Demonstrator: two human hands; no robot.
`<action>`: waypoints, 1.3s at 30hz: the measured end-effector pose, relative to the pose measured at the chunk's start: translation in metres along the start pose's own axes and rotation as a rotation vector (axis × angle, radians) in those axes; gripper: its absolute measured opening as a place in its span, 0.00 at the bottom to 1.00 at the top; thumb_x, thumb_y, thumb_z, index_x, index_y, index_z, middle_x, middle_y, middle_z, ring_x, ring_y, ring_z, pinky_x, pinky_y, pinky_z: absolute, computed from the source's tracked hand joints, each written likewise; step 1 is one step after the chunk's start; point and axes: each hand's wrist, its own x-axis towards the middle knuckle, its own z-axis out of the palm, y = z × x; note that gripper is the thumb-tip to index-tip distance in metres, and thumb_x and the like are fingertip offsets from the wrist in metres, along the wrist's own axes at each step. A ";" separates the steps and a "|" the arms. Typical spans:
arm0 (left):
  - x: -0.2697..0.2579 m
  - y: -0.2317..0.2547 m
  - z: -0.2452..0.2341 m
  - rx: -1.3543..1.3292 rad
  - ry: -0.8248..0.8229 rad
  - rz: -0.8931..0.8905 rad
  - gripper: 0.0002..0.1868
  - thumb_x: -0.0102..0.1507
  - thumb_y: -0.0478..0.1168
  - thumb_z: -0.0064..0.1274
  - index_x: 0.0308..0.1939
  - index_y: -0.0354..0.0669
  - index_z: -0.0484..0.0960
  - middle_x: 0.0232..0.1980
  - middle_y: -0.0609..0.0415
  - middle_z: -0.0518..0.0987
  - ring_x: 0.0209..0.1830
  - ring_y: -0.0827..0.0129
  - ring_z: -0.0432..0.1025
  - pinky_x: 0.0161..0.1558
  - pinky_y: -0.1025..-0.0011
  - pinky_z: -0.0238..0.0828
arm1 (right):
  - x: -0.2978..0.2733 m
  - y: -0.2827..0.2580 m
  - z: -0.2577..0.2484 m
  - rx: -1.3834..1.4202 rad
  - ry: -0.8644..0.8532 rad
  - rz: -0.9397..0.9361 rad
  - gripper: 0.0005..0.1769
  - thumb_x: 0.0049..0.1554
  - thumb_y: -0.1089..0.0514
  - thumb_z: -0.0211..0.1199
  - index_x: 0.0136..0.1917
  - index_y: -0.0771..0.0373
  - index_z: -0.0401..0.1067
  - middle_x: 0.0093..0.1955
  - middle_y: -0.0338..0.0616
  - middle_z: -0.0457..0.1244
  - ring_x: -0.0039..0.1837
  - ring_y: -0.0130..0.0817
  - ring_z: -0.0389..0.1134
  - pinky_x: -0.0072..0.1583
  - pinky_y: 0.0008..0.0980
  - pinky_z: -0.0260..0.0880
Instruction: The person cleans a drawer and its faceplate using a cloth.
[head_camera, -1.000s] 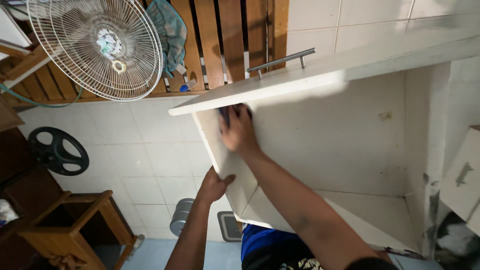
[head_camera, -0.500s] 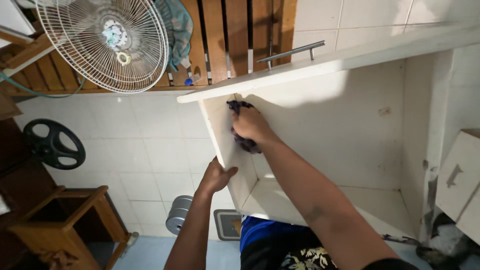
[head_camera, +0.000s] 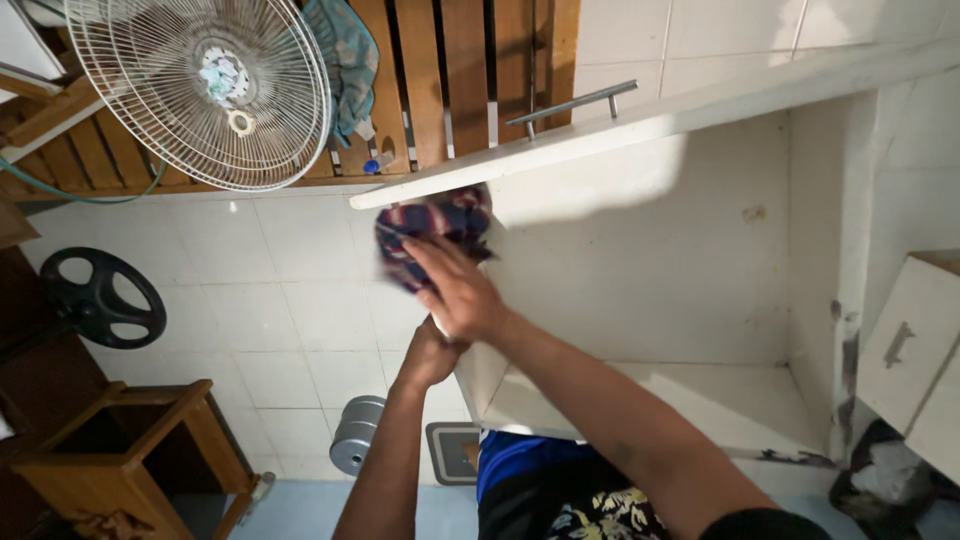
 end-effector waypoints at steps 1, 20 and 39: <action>-0.002 0.006 -0.003 0.030 0.003 -0.084 0.31 0.57 0.36 0.59 0.64 0.34 0.73 0.61 0.39 0.80 0.64 0.52 0.74 0.60 0.62 0.70 | 0.002 0.008 0.001 0.034 0.019 0.026 0.30 0.62 0.58 0.58 0.75 0.68 0.62 0.76 0.57 0.59 0.81 0.59 0.53 0.80 0.53 0.51; -0.004 0.026 -0.005 0.047 0.019 -0.286 0.29 0.56 0.38 0.62 0.60 0.31 0.75 0.50 0.37 0.84 0.51 0.49 0.81 0.52 0.61 0.77 | -0.059 0.077 -0.114 -0.641 -0.164 0.334 0.10 0.61 0.50 0.64 0.47 0.57 0.78 0.53 0.48 0.66 0.58 0.50 0.69 0.56 0.49 0.70; -0.019 0.108 -0.021 0.171 0.045 -0.286 0.47 0.54 0.38 0.57 0.76 0.42 0.55 0.58 0.34 0.79 0.56 0.40 0.74 0.59 0.57 0.71 | -0.041 0.078 -0.058 -0.640 -0.639 0.064 0.20 0.50 0.54 0.67 0.57 0.52 0.77 0.73 0.46 0.59 0.71 0.52 0.56 0.67 0.57 0.58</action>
